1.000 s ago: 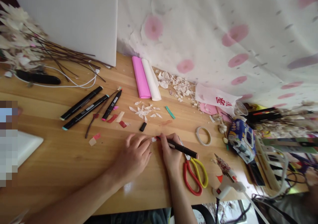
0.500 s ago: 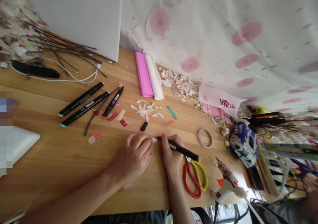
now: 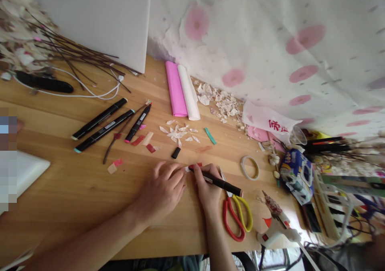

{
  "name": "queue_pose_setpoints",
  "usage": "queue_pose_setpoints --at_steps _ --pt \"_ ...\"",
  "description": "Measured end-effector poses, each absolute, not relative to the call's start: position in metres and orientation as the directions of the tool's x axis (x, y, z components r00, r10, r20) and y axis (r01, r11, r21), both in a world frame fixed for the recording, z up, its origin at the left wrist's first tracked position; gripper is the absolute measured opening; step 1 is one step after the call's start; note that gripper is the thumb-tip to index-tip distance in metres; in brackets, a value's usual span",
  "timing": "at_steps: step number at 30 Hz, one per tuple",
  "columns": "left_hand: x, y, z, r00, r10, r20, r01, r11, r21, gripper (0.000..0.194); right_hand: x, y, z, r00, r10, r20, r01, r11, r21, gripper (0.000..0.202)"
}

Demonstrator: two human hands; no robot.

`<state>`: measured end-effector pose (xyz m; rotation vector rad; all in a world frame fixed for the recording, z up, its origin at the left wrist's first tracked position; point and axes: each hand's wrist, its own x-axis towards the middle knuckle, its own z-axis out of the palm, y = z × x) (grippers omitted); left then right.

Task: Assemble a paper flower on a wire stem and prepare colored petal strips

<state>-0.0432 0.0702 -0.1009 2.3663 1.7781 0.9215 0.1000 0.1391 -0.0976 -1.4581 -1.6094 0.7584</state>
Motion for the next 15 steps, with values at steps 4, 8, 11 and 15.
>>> queue_pose_setpoints --at_steps 4,8,11,15 --pt "-0.0431 0.0707 -0.1001 0.172 0.891 0.42 0.859 -0.344 0.379 0.024 0.1009 0.1392 -0.097 0.031 0.98 0.195 0.492 0.155 -0.857 0.039" --pt "-0.0426 0.0709 -0.1004 0.161 0.886 0.434 0.864 -0.339 0.371 0.024 0.1003 0.139 -0.0955 -0.01 0.981 0.192 0.486 0.173 -0.857 0.039" --pt "-0.0422 0.0711 -0.1003 0.165 0.886 0.433 0.86 -0.344 0.377 0.025 0.1003 0.1394 -0.0961 0.015 0.98 0.2 0.487 0.167 -0.857 0.04" --pt "-0.0422 0.0717 -0.1004 0.163 0.886 0.434 0.853 -0.347 0.389 0.023 0.1016 0.1397 -0.0977 0.017 0.98 0.199 0.493 0.165 -0.854 0.039"
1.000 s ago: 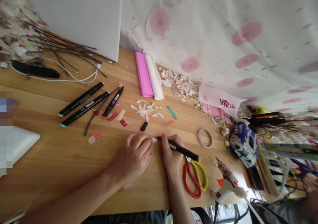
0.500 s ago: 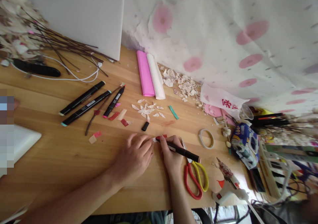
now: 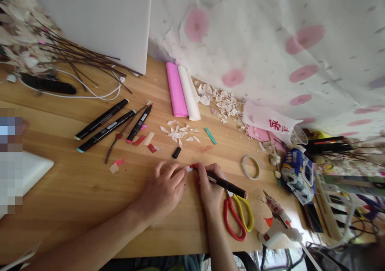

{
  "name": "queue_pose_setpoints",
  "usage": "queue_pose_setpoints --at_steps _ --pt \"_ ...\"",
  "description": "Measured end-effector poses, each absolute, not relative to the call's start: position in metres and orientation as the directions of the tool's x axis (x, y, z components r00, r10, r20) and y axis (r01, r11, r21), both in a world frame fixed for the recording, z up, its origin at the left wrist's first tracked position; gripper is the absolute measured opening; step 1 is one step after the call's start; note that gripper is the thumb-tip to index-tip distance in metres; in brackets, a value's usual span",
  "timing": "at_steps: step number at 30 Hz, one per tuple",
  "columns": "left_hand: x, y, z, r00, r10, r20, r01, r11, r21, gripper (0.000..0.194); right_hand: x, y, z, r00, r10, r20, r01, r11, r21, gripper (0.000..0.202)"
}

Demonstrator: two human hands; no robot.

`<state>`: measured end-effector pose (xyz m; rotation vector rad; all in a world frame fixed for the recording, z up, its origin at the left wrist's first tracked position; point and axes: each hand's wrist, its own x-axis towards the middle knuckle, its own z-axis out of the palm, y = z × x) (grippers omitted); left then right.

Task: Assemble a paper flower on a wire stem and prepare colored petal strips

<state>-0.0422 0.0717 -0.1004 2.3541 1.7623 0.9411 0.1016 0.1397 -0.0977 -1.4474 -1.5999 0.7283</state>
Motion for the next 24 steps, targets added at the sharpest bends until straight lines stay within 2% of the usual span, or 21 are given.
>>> queue_pose_setpoints --at_steps 19,24 --pt "-0.0422 0.0712 -0.1013 0.148 0.884 0.443 0.863 -0.334 0.379 0.025 0.1024 0.1373 -0.0962 -0.025 0.977 0.213 0.508 0.196 -0.839 0.04" --pt "-0.0423 0.0706 -0.0997 0.154 0.893 0.423 0.862 -0.331 0.385 0.024 0.1049 0.136 -0.0975 0.018 0.974 0.225 0.52 0.183 -0.834 0.038"
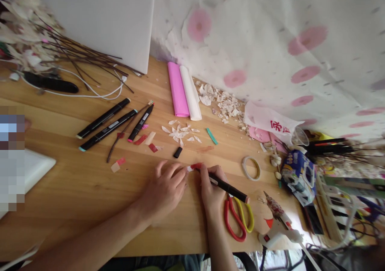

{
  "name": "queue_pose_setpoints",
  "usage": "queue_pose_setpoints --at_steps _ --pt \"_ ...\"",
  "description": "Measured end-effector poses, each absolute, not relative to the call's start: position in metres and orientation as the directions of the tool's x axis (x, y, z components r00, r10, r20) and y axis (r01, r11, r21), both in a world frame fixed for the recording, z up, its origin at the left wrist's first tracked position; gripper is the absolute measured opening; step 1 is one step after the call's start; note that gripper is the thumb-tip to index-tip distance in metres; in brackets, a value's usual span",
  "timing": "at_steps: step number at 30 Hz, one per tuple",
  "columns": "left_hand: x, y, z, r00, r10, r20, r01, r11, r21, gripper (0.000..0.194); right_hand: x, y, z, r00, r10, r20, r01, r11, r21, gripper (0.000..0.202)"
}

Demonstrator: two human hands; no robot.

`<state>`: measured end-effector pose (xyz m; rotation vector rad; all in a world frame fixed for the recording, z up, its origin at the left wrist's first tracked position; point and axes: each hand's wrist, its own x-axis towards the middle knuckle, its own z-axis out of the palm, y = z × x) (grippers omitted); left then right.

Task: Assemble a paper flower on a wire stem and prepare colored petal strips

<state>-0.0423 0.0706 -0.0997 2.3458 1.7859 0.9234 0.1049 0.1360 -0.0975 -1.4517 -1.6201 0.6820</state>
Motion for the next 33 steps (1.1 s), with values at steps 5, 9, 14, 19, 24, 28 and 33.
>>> queue_pose_setpoints --at_steps 5,9,14,19,24,28,33 --pt "-0.0421 0.071 -0.1008 0.148 0.893 0.426 0.856 -0.331 0.397 0.024 0.1056 0.1365 -0.0969 -0.037 0.976 0.216 0.519 0.203 -0.83 0.038" --pt "-0.042 0.071 -0.1003 0.16 0.891 0.425 0.859 -0.338 0.385 0.024 0.1056 0.1367 -0.097 -0.007 0.973 0.232 0.516 0.202 -0.833 0.038" --pt "-0.0422 0.0715 -0.0995 0.142 0.89 0.433 0.86 -0.328 0.39 0.024 0.1042 0.1365 -0.0954 -0.027 0.975 0.22 0.514 0.202 -0.834 0.039" --pt "-0.0426 0.0718 -0.1003 0.147 0.892 0.429 0.856 -0.332 0.397 0.024 0.1036 0.1364 -0.0956 -0.013 0.975 0.22 0.508 0.196 -0.839 0.038" --pt "-0.0421 0.0711 -0.1011 0.149 0.891 0.428 0.862 -0.33 0.386 0.024 0.1024 0.1366 -0.0929 -0.02 0.974 0.227 0.507 0.205 -0.837 0.039" --pt "-0.0415 0.0708 -0.1008 0.144 0.892 0.429 0.862 -0.326 0.389 0.023 0.1025 0.137 -0.0905 -0.028 0.976 0.217 0.512 0.2 -0.835 0.039" --pt "-0.0422 0.0708 -0.0997 0.15 0.9 0.409 0.861 -0.322 0.394 0.024 0.1046 0.1373 -0.0932 -0.023 0.978 0.205 0.504 0.189 -0.843 0.039"
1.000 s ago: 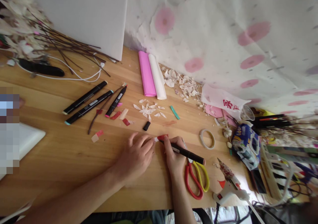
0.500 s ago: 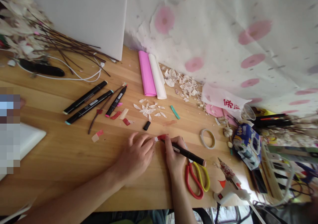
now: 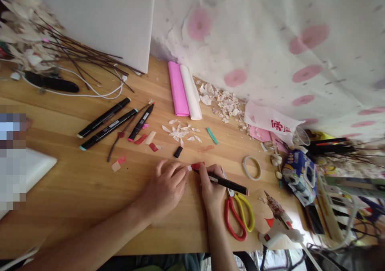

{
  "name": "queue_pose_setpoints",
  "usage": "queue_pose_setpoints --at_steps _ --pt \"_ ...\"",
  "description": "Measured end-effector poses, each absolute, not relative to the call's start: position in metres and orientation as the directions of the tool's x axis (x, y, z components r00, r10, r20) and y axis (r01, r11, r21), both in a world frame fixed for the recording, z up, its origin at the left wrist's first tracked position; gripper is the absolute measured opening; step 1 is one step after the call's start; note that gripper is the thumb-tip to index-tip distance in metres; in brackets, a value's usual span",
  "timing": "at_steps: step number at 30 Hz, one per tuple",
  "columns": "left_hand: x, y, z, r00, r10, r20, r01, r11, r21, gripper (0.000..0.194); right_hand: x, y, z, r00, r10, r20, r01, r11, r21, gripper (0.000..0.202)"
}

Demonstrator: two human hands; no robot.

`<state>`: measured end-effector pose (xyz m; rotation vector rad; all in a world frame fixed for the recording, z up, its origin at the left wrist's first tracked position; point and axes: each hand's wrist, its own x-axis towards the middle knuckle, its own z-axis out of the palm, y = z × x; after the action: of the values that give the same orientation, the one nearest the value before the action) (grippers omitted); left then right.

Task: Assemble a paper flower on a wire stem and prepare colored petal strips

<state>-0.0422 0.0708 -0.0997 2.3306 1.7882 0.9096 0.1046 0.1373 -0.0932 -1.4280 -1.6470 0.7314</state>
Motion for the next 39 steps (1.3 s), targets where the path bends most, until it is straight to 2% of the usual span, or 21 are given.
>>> queue_pose_setpoints --at_steps 21,39 --pt "-0.0421 0.0707 -0.1033 0.153 0.893 0.424 0.865 -0.329 0.379 0.024 0.1041 0.14 -0.0992 0.015 0.981 0.196 0.485 0.164 -0.859 0.038" --pt "-0.0416 0.0719 -0.1023 0.153 0.887 0.435 0.862 -0.335 0.38 0.023 0.0981 0.1438 -0.0996 -0.038 0.985 0.167 0.458 0.165 -0.873 0.034"
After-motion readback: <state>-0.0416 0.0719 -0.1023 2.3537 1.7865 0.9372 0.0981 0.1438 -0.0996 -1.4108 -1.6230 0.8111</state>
